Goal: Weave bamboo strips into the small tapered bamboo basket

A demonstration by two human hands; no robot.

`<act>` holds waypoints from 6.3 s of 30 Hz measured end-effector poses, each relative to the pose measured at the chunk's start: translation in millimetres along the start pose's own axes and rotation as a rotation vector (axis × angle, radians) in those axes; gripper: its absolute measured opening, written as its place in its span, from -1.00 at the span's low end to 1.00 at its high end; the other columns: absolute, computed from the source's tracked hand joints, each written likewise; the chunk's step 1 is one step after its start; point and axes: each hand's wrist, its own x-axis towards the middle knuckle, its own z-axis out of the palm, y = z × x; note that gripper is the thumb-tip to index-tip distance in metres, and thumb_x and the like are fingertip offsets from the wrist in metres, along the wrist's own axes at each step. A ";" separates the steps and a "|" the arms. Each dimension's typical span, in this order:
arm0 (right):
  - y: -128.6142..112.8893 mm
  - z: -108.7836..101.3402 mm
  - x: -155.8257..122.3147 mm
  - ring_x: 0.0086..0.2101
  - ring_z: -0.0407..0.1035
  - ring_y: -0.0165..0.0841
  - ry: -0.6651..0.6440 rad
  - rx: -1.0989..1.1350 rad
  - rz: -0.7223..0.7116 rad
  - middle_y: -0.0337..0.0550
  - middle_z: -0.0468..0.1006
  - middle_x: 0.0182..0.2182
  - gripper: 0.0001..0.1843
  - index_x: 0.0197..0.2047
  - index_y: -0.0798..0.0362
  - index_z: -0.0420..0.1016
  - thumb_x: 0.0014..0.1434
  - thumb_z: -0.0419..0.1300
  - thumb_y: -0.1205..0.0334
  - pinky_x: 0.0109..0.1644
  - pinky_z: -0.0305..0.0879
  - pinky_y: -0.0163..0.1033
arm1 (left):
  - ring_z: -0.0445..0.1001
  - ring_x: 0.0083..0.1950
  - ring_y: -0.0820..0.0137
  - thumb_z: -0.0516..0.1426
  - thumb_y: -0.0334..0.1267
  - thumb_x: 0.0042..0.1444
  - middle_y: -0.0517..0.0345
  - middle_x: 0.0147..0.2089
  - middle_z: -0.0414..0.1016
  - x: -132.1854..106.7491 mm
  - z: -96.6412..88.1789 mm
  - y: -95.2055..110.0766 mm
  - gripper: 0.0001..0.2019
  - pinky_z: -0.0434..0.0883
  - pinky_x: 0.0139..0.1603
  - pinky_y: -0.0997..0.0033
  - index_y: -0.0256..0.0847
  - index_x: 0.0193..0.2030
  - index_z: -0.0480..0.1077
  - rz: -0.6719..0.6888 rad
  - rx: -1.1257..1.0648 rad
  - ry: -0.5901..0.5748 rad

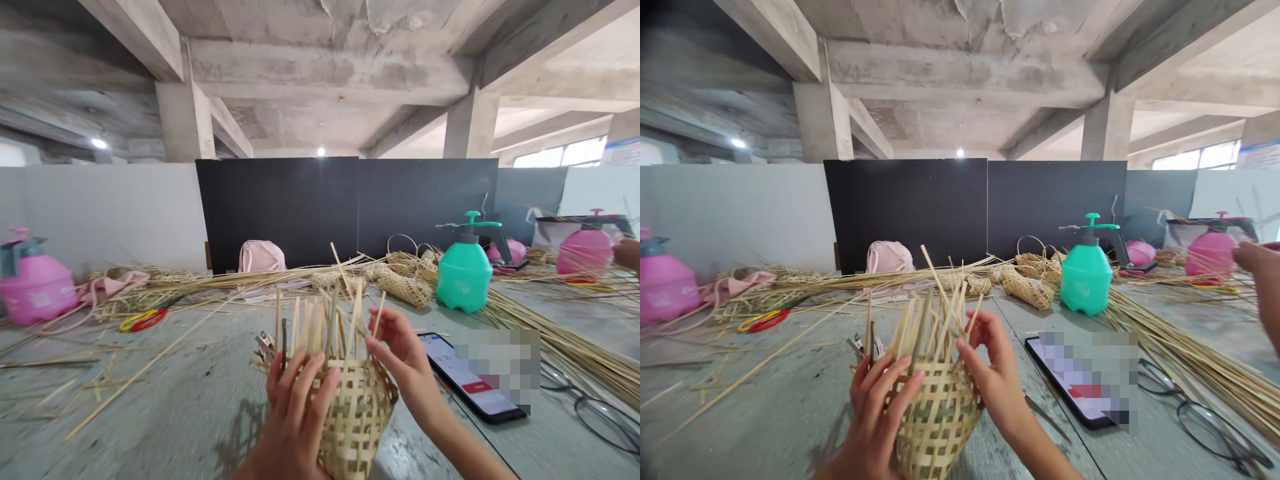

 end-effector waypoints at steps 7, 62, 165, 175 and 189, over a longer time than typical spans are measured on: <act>-3.0 -17.9 12.6 -0.22 0.20 -0.23 0.520 -0.520 -0.312 -0.01 0.24 -0.13 -0.50 0.05 0.04 0.21 0.03 0.18 0.18 -0.15 0.18 -0.03 | 0.19 0.19 0.05 0.02 -0.13 0.07 -0.10 0.04 0.39 22.4 -3.0 20.6 -0.60 -0.06 0.26 0.03 -0.36 -0.03 0.38 0.318 -0.015 -0.088; -137.1 100.6 70.2 -0.43 0.44 -0.27 -1.017 -1.273 -0.521 -0.07 0.55 -0.54 -0.79 -0.42 0.14 0.56 -0.05 0.31 0.14 -0.45 0.25 -0.27 | 0.20 0.13 -0.06 -0.07 0.23 -0.03 -0.24 -0.01 0.40 17.8 -3.7 16.7 -0.28 -0.11 0.22 -0.08 -0.43 -0.02 0.37 0.248 0.017 -0.113; -11.9 11.2 -5.0 -0.37 0.27 -0.33 -0.031 -0.113 -0.072 -0.24 0.36 -0.39 -0.59 -0.07 -0.04 0.16 0.01 0.19 0.20 -0.22 0.24 -0.17 | 0.32 -0.56 0.55 0.15 -0.32 -0.12 0.27 -0.50 0.43 130.1 -42.1 -57.4 -0.83 0.21 -0.55 0.59 -0.25 -0.33 0.47 -0.539 -1.065 -1.191; -20.3 7.0 1.9 -0.49 0.12 -0.41 -0.105 -0.140 0.017 -0.30 0.27 -0.52 -0.84 -0.45 0.00 0.37 -0.09 0.25 0.14 -0.40 0.14 -0.27 | 0.39 -0.35 0.46 0.16 -0.39 -0.14 0.26 -0.37 0.48 120.1 -33.3 -63.5 -0.82 0.26 -0.32 0.55 -0.26 -0.31 0.45 -0.701 -1.430 -1.179; -38.7 2.4 -0.1 -0.06 0.18 -0.10 0.368 -0.625 -0.570 0.05 0.09 0.08 -0.18 0.24 -0.09 -0.07 -0.03 0.25 0.22 -0.03 0.16 0.03 | 0.42 -0.36 0.54 0.13 -0.43 -0.12 0.20 -0.18 0.53 120.0 -34.6 -60.5 -0.77 0.19 -0.45 0.66 -0.21 -0.25 0.31 -0.721 -1.533 -1.127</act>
